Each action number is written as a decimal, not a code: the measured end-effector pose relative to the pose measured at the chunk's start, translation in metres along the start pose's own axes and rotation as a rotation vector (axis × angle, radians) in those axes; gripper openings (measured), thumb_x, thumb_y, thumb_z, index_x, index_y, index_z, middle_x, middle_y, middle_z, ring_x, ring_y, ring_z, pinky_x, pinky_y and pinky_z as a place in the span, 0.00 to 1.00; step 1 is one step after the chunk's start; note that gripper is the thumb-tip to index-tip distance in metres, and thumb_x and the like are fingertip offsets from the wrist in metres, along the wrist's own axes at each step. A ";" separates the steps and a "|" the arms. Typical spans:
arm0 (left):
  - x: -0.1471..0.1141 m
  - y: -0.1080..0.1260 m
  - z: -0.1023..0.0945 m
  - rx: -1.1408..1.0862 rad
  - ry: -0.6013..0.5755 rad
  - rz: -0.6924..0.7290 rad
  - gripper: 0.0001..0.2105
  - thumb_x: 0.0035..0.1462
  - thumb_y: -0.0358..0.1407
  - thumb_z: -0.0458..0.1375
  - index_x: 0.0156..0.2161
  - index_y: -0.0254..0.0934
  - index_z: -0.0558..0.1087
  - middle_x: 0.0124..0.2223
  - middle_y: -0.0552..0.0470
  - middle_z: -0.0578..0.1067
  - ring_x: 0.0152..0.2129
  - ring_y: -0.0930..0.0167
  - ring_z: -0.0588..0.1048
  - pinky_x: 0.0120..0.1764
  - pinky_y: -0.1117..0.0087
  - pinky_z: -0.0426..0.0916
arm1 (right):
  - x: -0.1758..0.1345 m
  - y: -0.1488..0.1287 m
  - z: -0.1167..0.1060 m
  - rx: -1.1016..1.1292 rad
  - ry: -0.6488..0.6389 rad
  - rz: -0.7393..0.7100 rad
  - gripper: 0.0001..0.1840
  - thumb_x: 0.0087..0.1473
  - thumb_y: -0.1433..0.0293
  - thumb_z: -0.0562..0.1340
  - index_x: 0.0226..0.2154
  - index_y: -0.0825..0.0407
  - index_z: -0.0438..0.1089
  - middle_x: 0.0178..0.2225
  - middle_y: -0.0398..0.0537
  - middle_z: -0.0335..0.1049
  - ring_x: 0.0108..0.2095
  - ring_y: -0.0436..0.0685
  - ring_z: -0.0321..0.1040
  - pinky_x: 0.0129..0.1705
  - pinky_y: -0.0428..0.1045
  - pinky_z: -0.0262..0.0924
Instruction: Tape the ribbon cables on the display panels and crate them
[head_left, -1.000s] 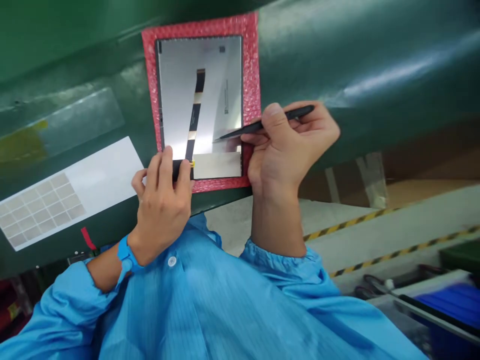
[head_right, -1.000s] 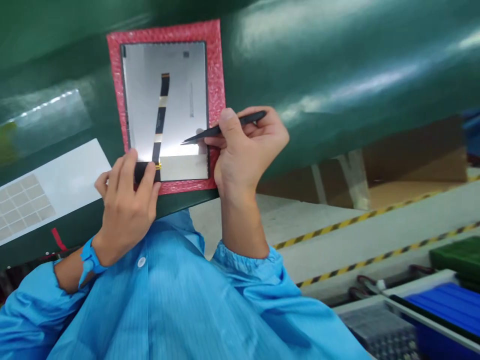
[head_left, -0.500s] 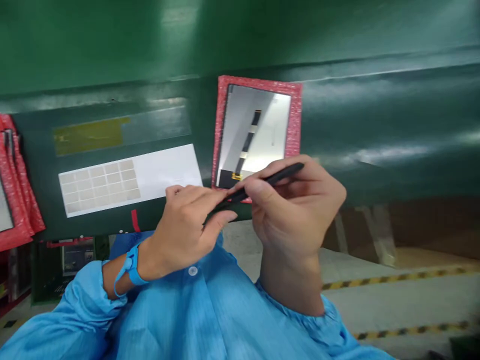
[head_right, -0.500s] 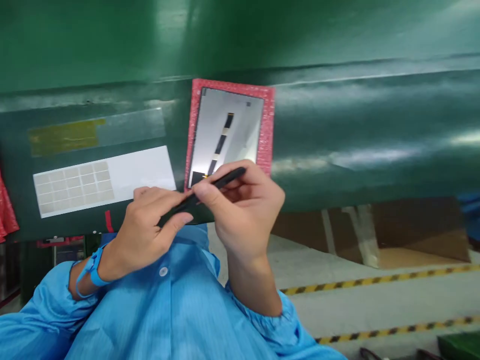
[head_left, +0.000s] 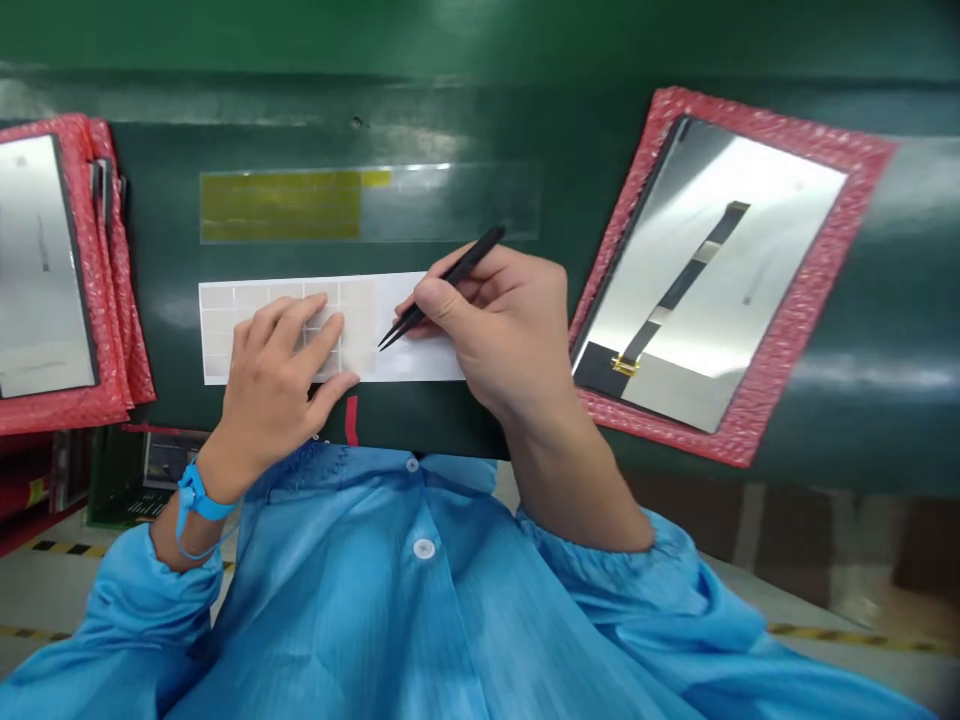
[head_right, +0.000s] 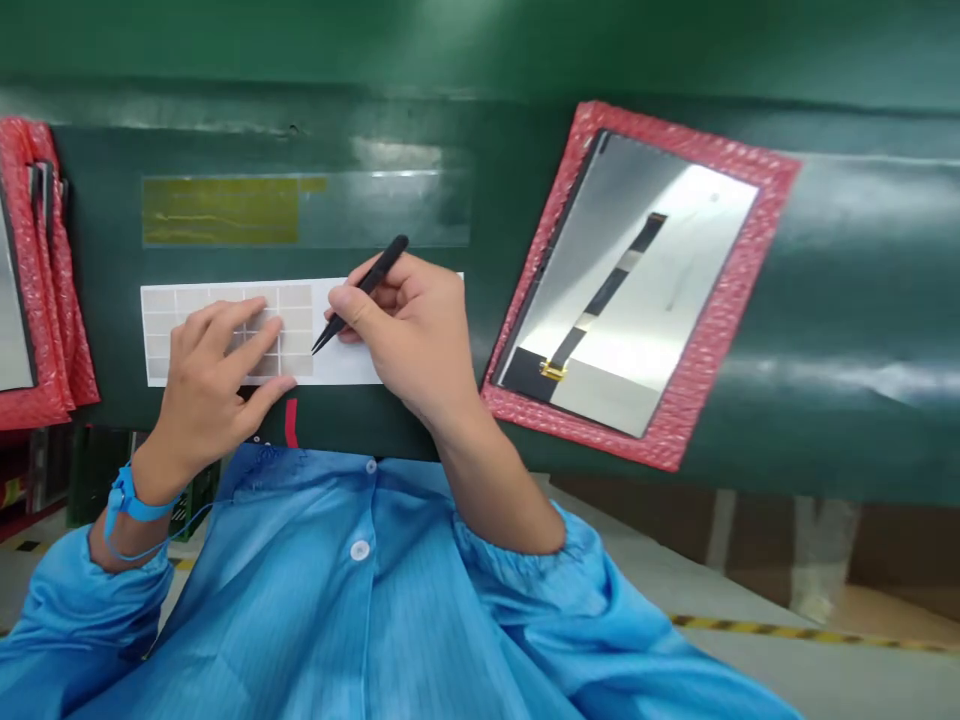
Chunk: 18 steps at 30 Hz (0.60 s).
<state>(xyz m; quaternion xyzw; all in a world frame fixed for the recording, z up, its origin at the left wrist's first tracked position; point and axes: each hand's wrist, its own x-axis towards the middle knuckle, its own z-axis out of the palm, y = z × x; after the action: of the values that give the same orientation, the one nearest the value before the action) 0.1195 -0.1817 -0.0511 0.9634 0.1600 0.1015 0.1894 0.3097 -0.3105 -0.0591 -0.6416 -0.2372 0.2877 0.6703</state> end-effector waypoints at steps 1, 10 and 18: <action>-0.002 -0.002 0.002 0.012 -0.014 0.005 0.23 0.67 0.46 0.64 0.63 0.39 0.74 0.67 0.38 0.72 0.63 0.50 0.68 0.61 0.47 0.62 | -0.001 0.003 0.000 -0.025 -0.006 -0.005 0.18 0.52 0.53 0.79 0.31 0.46 0.78 0.27 0.41 0.78 0.28 0.55 0.78 0.26 0.48 0.77; 0.000 0.002 0.002 -0.006 -0.047 0.009 0.25 0.66 0.46 0.64 0.64 0.42 0.72 0.69 0.39 0.70 0.64 0.49 0.66 0.62 0.47 0.59 | -0.011 -0.001 0.002 -0.132 0.011 -0.017 0.17 0.53 0.54 0.79 0.31 0.45 0.77 0.27 0.39 0.75 0.26 0.53 0.74 0.24 0.47 0.74; 0.002 0.002 0.000 -0.025 -0.081 0.002 0.25 0.66 0.48 0.64 0.65 0.44 0.72 0.70 0.40 0.69 0.64 0.48 0.65 0.63 0.45 0.58 | -0.008 -0.006 0.002 -0.137 -0.004 0.027 0.19 0.49 0.54 0.81 0.29 0.46 0.77 0.27 0.40 0.74 0.27 0.53 0.75 0.25 0.47 0.73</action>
<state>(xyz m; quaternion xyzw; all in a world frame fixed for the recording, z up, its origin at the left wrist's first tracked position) 0.1216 -0.1830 -0.0500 0.9645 0.1498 0.0646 0.2076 0.3031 -0.3146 -0.0529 -0.6886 -0.2489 0.2808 0.6205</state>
